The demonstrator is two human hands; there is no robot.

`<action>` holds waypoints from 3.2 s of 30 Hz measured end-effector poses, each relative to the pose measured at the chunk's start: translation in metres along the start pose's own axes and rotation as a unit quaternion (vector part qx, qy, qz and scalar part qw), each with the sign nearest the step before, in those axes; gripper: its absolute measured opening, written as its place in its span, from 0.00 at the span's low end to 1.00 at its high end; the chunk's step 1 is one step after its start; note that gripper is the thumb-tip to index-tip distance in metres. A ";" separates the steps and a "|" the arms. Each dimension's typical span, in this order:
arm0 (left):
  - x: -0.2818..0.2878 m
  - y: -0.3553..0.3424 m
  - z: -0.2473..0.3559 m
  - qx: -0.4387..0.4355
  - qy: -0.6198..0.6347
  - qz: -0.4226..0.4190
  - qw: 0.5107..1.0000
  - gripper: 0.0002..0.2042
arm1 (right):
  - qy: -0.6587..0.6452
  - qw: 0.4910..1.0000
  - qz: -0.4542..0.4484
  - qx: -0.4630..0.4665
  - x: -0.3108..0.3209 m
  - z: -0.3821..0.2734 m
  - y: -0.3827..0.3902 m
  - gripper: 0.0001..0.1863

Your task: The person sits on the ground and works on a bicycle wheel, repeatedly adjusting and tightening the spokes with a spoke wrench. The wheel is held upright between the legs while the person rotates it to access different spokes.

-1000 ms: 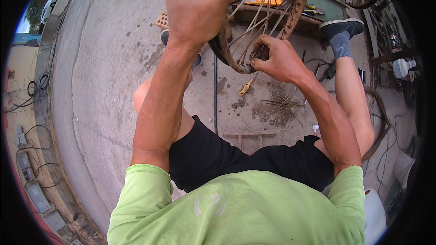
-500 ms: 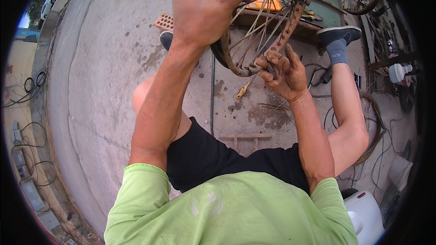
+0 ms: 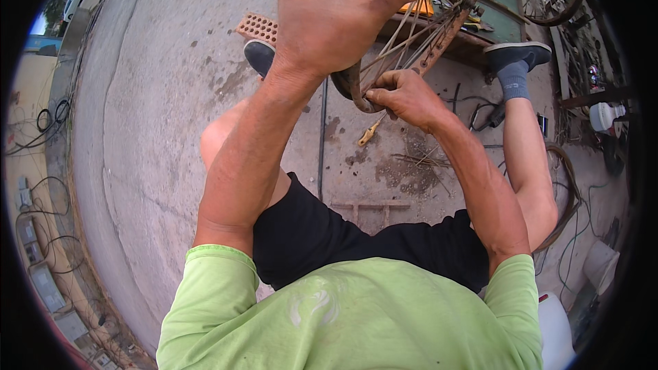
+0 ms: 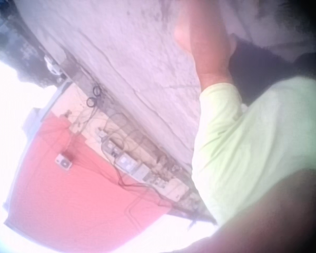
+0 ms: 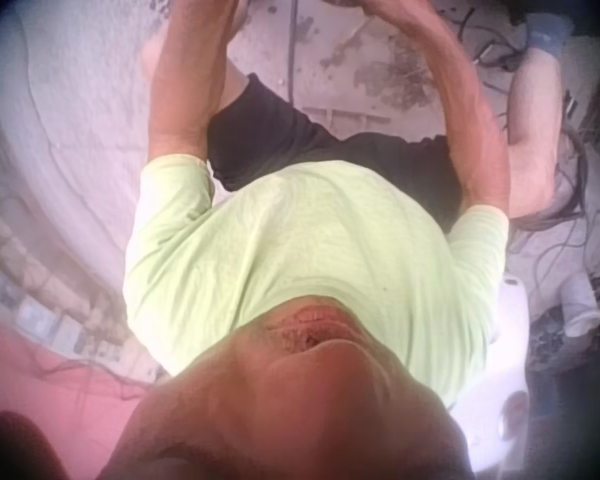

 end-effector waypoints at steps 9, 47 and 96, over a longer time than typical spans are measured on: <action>0.001 -0.002 -0.009 -0.043 -0.047 0.010 0.998 0.20 | 0.115 0.992 0.054 -0.003 0.002 -0.009 0.005 0.19; 0.009 -0.007 0.027 -0.057 -0.083 0.056 0.993 0.21 | 0.107 0.987 -0.109 0.039 0.002 -0.016 -0.005 0.14; -0.083 -0.091 0.029 -0.097 -0.042 0.020 0.994 0.25 | 0.130 0.968 0.083 0.199 0.120 -0.044 -0.027 0.17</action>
Point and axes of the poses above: each hand's wrist, its own y-axis away from the middle knuckle, its own x-axis out of the back of the hand, z = x × y, the point moved 10 cm from there along -y, towards the middle knuckle, and after that the axes turned 5 degrees about -x, right-handed, at the moved point
